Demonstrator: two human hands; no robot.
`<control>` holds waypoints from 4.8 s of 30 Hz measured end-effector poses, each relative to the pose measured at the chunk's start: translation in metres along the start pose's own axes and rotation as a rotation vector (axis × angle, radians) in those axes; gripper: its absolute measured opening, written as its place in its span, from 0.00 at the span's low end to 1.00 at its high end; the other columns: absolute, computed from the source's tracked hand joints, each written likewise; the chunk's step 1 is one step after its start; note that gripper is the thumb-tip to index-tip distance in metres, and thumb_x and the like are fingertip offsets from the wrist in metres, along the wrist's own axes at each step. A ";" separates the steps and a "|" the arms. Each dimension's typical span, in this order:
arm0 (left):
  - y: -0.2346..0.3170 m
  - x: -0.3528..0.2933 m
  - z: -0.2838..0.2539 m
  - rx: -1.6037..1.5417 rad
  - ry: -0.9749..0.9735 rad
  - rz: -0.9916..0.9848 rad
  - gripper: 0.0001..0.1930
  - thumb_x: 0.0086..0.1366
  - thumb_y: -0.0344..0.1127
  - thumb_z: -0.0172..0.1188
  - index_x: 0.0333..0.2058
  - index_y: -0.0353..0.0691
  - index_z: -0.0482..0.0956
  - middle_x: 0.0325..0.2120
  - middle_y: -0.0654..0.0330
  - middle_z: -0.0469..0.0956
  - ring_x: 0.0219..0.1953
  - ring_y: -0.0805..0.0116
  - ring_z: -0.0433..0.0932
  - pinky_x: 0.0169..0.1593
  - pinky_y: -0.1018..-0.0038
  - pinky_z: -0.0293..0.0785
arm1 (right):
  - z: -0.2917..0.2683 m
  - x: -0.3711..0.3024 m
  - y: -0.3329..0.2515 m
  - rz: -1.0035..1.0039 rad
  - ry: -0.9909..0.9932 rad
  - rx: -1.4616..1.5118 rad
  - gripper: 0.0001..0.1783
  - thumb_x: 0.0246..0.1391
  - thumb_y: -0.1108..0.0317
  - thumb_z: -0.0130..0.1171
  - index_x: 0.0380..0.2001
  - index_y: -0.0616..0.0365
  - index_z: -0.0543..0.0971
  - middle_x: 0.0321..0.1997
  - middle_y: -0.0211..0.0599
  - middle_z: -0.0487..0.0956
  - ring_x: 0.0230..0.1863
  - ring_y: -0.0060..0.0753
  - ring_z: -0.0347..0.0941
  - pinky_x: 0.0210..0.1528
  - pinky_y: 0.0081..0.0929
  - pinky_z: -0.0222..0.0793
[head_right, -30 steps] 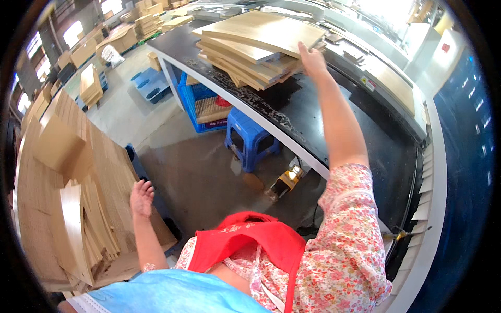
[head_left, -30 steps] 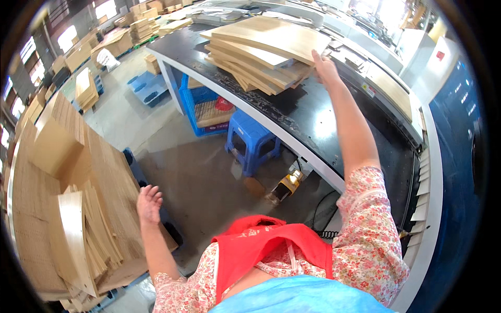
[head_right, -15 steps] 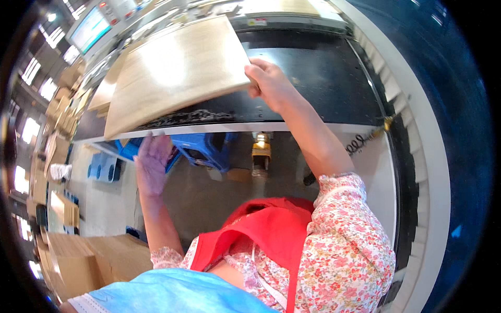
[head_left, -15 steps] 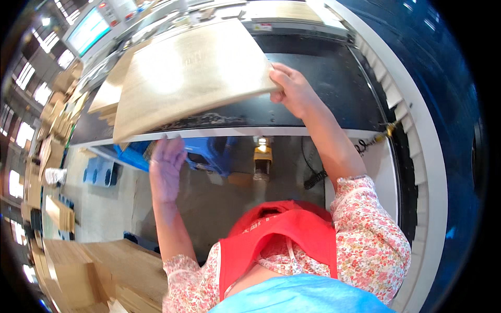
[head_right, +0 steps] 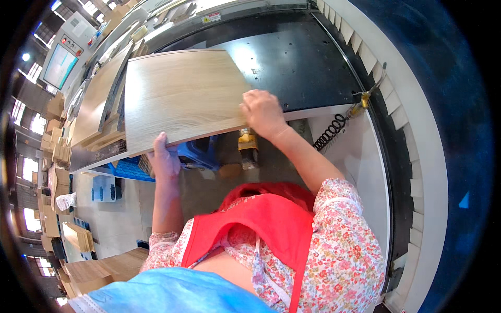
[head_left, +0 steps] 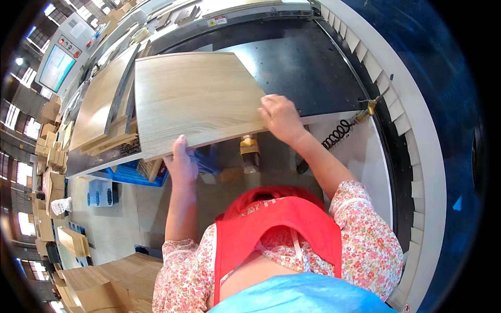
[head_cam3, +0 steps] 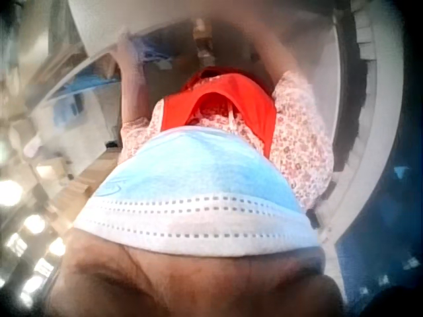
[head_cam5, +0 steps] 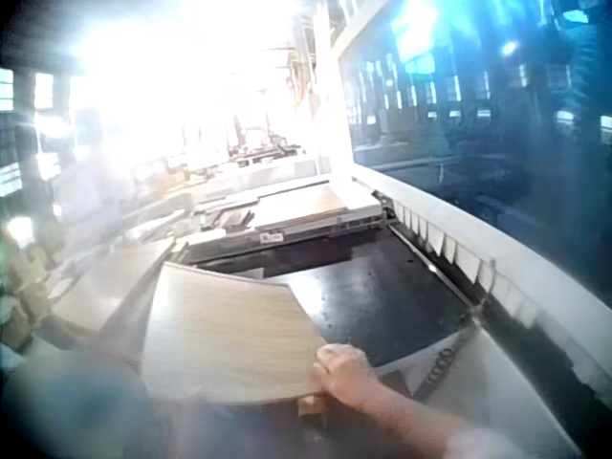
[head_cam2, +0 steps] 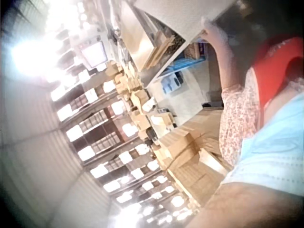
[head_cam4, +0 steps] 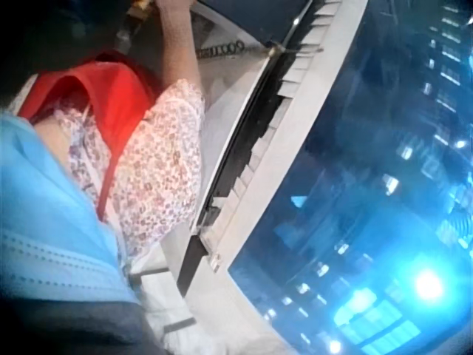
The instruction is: The person moves wooden panels from a stack to a processing machine and then onto a collection rack by hand.
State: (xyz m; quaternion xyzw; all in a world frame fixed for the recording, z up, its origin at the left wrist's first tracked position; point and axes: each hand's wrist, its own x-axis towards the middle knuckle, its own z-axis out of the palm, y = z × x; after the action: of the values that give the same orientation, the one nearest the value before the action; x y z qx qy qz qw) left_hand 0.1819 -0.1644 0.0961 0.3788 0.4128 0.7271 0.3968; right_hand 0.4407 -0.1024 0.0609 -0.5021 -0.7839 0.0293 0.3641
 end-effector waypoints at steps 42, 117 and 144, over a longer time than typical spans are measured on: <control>-0.262 0.158 0.310 1.239 -0.603 0.577 0.23 0.53 0.51 0.63 0.47 0.50 0.77 0.48 0.60 0.72 0.55 0.55 0.66 0.57 0.60 0.57 | -0.039 0.104 0.355 0.887 0.183 -0.602 0.24 0.63 0.55 0.36 0.52 0.59 0.72 0.66 0.42 0.58 0.69 0.45 0.47 0.69 0.45 0.40; 0.099 -0.259 -0.338 0.343 1.410 0.289 0.35 0.67 0.54 0.47 0.63 0.35 0.51 0.53 0.54 0.67 0.53 0.65 0.68 0.53 0.69 0.67 | 0.270 -0.013 -0.411 -0.694 -1.376 1.176 0.16 0.60 0.76 0.47 0.51 0.69 0.70 0.50 0.45 0.76 0.48 0.32 0.75 0.50 0.25 0.70; 0.201 -0.311 -0.405 -0.096 2.450 1.015 0.25 0.65 0.48 0.54 0.54 0.39 0.62 0.49 0.57 0.70 0.49 0.62 0.73 0.48 0.63 0.73 | 0.309 -0.171 -0.878 -2.164 -1.137 1.743 0.21 0.56 0.66 0.55 0.50 0.68 0.71 0.59 0.52 0.68 0.61 0.52 0.62 0.60 0.38 0.58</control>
State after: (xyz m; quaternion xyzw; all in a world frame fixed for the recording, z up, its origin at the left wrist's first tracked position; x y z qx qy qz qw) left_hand -0.1034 -0.6317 0.0573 -0.4205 0.2890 0.6769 -0.5306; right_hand -0.3780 -0.5758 0.1031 0.7507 -0.5362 0.3837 0.0409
